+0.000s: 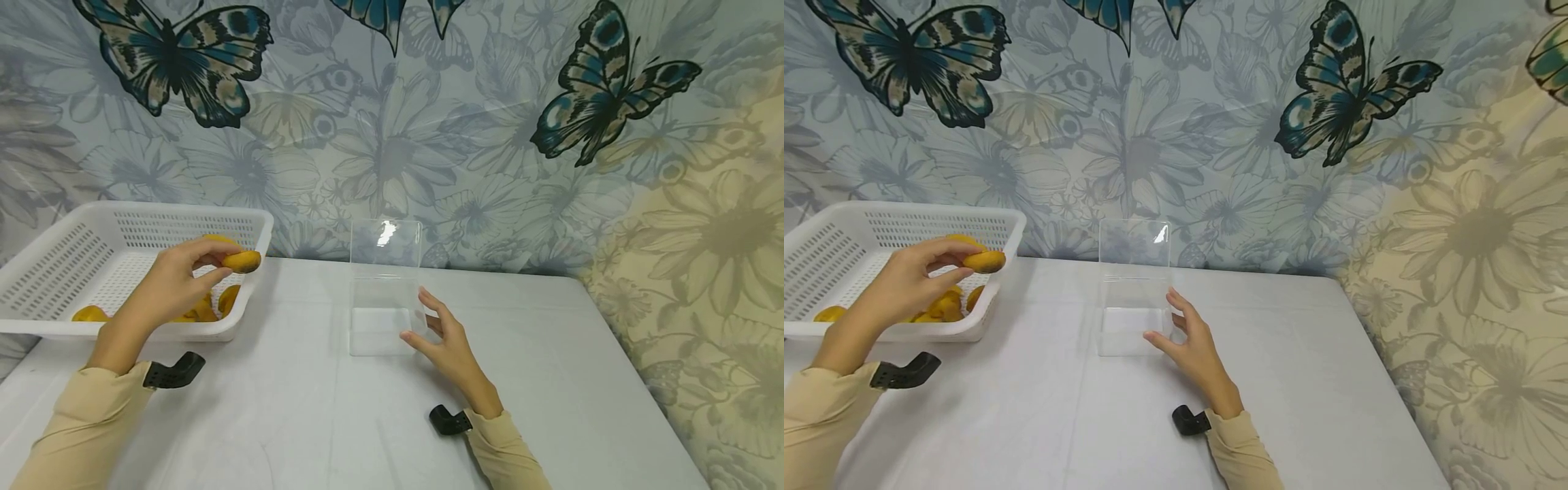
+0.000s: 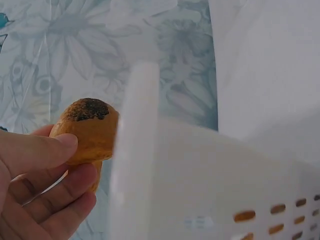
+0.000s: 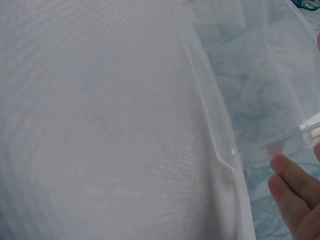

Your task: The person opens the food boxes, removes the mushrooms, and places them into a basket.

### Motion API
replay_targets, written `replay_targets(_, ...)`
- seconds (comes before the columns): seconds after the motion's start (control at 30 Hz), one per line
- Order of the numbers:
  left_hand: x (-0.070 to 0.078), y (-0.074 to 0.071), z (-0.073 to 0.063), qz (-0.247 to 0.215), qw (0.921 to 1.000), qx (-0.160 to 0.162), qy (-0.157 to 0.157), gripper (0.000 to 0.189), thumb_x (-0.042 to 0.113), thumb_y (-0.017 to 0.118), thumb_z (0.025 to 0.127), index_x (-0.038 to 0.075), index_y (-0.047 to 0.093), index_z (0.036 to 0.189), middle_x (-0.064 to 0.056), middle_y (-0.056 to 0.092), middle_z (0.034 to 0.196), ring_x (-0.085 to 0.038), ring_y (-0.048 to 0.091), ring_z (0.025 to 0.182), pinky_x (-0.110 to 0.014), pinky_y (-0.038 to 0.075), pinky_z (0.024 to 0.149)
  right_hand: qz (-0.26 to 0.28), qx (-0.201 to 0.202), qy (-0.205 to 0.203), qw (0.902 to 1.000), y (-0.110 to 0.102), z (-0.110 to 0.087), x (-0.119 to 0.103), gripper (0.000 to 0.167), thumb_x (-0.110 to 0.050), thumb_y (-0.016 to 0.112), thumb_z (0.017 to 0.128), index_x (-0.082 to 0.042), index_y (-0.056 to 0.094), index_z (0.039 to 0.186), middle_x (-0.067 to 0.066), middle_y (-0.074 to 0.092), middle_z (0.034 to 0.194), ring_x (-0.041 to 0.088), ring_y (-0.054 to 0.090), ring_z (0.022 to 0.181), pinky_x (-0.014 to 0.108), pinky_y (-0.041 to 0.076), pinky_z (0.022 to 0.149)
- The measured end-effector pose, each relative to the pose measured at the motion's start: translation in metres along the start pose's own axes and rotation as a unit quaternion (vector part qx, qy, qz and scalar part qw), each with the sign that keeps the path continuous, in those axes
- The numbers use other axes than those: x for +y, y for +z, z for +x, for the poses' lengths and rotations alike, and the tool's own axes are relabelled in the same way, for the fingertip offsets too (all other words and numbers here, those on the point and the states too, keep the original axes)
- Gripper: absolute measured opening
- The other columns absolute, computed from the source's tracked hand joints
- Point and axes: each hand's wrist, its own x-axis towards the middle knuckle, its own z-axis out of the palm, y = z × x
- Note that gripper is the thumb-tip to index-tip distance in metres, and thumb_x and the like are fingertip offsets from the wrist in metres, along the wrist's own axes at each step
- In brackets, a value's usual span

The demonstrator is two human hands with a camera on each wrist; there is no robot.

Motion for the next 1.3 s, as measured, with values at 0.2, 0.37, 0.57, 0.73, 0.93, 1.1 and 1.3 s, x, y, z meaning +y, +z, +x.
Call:
replay_targets(0.2, -0.017, -0.003, -0.004, -0.004, 0.999, -0.012, -0.042, 0.033, 0.003, 0.069, 0.091, 0.007, 0.066, 0.124, -0.015, 0.069, 0.118, 0.006, 0.06, 0.09, -0.015, 0.05, 0.085, -0.008, 0.0, 0.003, 1.0, 0.0, 0.0, 0.001, 0.076, -0.013, 0.077, 0.086, -0.005, 0.037, 0.15, 0.012, 0.033, 0.161, 0.042, 0.052, 0.132, 0.049, 0.044, 0.11)
replay_targets(0.37, -0.029, -0.004, -0.005, 0.0, 0.9952, -0.038, -0.09, 0.033, 0.008, 0.065, 0.095, 0.005, 0.062, 0.127, -0.02, 0.067, 0.114, -0.035, 0.065, 0.101, -0.05, 0.048, 0.086, -0.009, -0.003, 0.01, 0.9999, 0.0, 0.0, -0.001, 0.078, -0.015, 0.078, 0.086, -0.007, 0.036, 0.151, 0.01, 0.031, 0.162, 0.042, 0.052, 0.132, 0.049, 0.043, 0.111)
replay_targets(0.57, -0.044, 0.002, -0.008, 0.001, 0.9919, -0.066, -0.109, 0.032, 0.009, 0.063, 0.096, 0.002, 0.06, 0.127, -0.023, 0.067, 0.111, -0.038, 0.065, 0.101, -0.052, 0.051, 0.086, -0.008, -0.001, -0.005, 1.0, 0.002, 0.0, 0.001, 0.077, -0.01, 0.078, 0.085, -0.003, 0.036, 0.15, 0.013, 0.032, 0.161, 0.044, 0.049, 0.133, 0.049, 0.045, 0.108)
replay_targets(0.73, -0.051, 0.004, -0.007, 0.004, 0.9912, -0.083, -0.103, 0.031, 0.006, 0.063, 0.095, 0.0, 0.06, 0.125, -0.026, 0.065, 0.111, -0.043, 0.065, 0.102, -0.058, 0.053, 0.088, -0.008, 0.001, -0.014, 0.9999, 0.002, 0.001, 0.002, 0.076, -0.009, 0.077, 0.085, -0.001, 0.037, 0.149, 0.016, 0.032, 0.16, 0.044, 0.049, 0.133, 0.05, 0.045, 0.108)
replay_targets(0.93, -0.054, 0.007, -0.004, 0.023, 0.9864, -0.106, -0.123, 0.032, 0.003, 0.06, 0.095, -0.003, 0.056, 0.126, -0.03, 0.062, 0.112, -0.046, 0.062, 0.103, -0.058, 0.052, 0.087, -0.009, 0.005, -0.005, 0.9999, 0.0, 0.001, 0.001, 0.076, -0.01, 0.077, 0.085, -0.001, 0.037, 0.149, 0.015, 0.032, 0.16, 0.042, 0.052, 0.131, 0.047, 0.045, 0.108)
replay_targets(1.1, -0.055, 0.008, -0.003, 0.042, 0.9817, -0.137, -0.125, 0.035, 0.006, 0.058, 0.096, -0.005, 0.053, 0.129, -0.033, 0.061, 0.117, -0.048, 0.061, 0.104, -0.059, 0.052, 0.085, -0.004, 0.006, -0.01, 0.9999, 0.0, 0.001, 0.001, 0.074, -0.01, 0.077, 0.086, -0.002, 0.038, 0.148, 0.015, 0.033, 0.16, 0.043, 0.048, 0.135, 0.048, 0.045, 0.108)
replay_targets(1.3, -0.049, 0.009, -0.004, 0.047, 0.9815, -0.146, -0.114, 0.04, 0.01, 0.059, 0.097, -0.003, 0.053, 0.134, -0.032, 0.061, 0.121, -0.046, 0.063, 0.104, -0.058, 0.054, 0.084, -0.005, 0.004, -0.007, 1.0, 0.001, 0.001, 0.0, 0.076, -0.01, 0.078, 0.085, 0.0, 0.037, 0.149, 0.014, 0.033, 0.161, 0.041, 0.047, 0.137, 0.048, 0.045, 0.109)
